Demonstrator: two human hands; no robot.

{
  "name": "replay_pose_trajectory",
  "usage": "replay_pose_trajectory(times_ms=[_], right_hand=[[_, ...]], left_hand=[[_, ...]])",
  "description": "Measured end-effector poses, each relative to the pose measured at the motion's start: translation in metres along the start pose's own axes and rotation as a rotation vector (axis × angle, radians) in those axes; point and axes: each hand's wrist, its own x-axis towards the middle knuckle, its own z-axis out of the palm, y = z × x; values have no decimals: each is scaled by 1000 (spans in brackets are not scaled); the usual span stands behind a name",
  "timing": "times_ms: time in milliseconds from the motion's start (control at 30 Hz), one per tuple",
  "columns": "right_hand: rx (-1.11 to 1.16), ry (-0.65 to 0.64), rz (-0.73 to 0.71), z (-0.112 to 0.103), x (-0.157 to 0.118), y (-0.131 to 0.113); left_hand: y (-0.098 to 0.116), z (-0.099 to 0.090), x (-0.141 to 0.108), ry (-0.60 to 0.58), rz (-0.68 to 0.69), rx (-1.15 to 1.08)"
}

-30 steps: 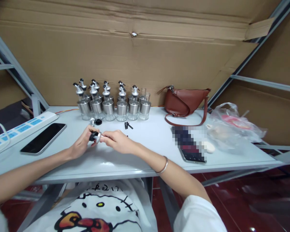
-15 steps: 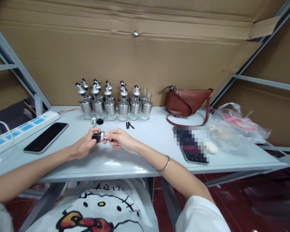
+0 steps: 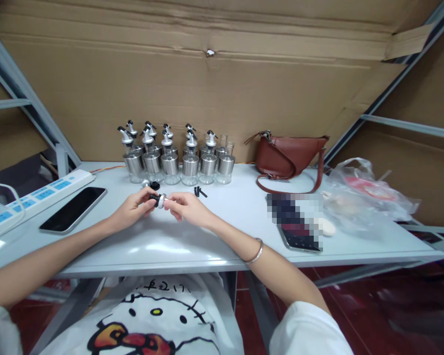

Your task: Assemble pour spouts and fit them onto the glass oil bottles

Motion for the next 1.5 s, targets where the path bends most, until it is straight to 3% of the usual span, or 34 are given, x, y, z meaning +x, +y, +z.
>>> replay_pose_trajectory(times_ms=[100, 233, 333, 467, 567, 733, 900, 1000, 1200, 1367, 1500], right_hand=[[-600, 100, -266, -1, -2, 1], [-1174, 95, -617, -3, -3, 4], [-1378, 124, -765, -3, -3, 4], [-1443, 154, -841, -5, -3, 4], [-1347, 171, -740, -9, -1, 5], [-1137, 92, -474, -10, 1, 10], [-878, 85, -197, -4, -1, 2], [-541, 71, -22, -2, 0, -5], [182, -65, 347, -8, 5, -6], [362, -128, 407, -10, 4, -7], [443, -131, 309, -6, 4, -6]], left_hand=[[0, 2, 2, 2, -91, -105], [-4, 7, 4, -143, -288, -268], [-2, 8, 3, -227, -346, -319], [3, 7, 1, -316, -452, -510], [4, 8, 1, -300, -506, -743], [-1, 10, 3, -274, -382, -840], [-11, 5, 6, -153, -228, -508], [-13, 1, 8, -99, -89, -201], [-11, 2, -1, -72, 200, 212], [-11, 6, -8, 63, 509, 408], [-13, 7, -9, 180, 533, 472]])
